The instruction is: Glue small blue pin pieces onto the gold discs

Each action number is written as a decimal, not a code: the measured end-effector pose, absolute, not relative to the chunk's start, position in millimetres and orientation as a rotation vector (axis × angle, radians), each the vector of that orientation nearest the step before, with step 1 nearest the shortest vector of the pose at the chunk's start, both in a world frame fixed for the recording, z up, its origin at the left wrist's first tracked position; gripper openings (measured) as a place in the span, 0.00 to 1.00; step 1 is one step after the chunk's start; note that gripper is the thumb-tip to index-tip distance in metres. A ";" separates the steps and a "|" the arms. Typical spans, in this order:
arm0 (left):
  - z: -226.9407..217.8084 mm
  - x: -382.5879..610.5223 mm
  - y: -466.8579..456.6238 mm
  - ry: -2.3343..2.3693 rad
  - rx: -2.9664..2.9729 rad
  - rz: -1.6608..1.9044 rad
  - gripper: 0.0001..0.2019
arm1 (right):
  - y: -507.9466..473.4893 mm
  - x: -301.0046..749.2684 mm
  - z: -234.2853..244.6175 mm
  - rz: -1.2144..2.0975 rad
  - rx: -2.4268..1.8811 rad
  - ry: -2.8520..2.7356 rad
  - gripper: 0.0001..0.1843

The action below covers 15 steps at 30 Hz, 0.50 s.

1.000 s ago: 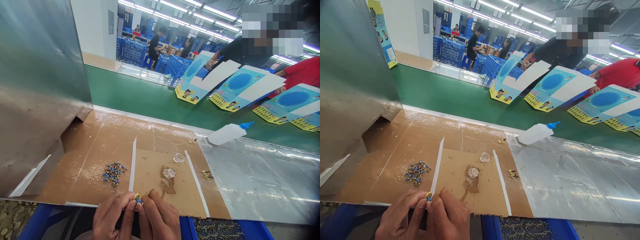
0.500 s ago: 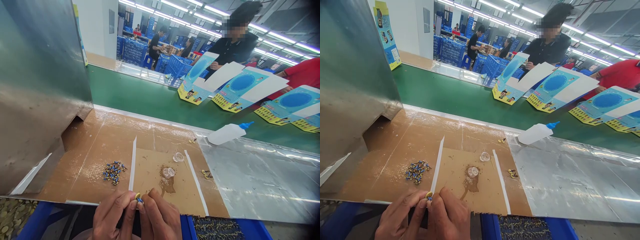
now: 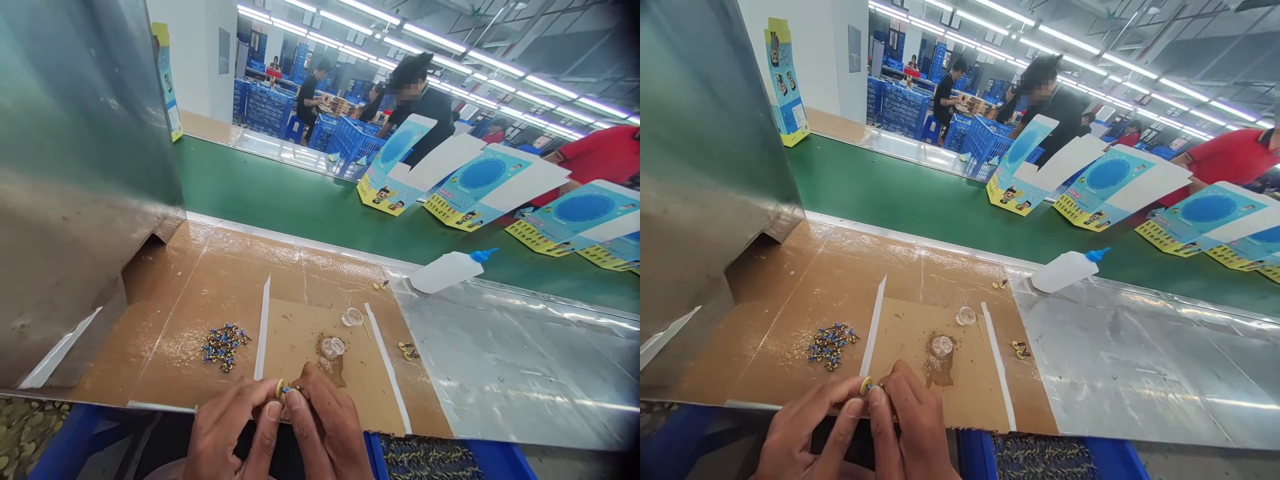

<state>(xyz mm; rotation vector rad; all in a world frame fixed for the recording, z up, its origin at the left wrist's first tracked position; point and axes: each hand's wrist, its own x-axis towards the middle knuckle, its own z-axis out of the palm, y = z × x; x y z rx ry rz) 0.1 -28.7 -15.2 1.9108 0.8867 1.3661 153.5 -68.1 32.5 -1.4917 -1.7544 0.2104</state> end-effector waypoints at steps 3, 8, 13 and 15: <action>-10.3 0.2 -27.8 0.870 1.853 1.310 0.09 | -72.0 155.1 32.7 0.444 -1.554 -1.627 0.15; -6.3 -3.2 -21.6 0.851 1.886 1.273 0.09 | -68.0 158.0 23.6 0.824 -1.503 -1.414 0.23; -7.9 -2.8 -20.1 0.870 1.868 1.238 0.07 | -58.3 158.1 24.9 1.000 -1.450 -1.299 0.27; -9.0 -1.4 -21.6 0.878 1.818 1.227 0.06 | -57.2 157.6 25.5 1.016 -1.461 -1.283 0.27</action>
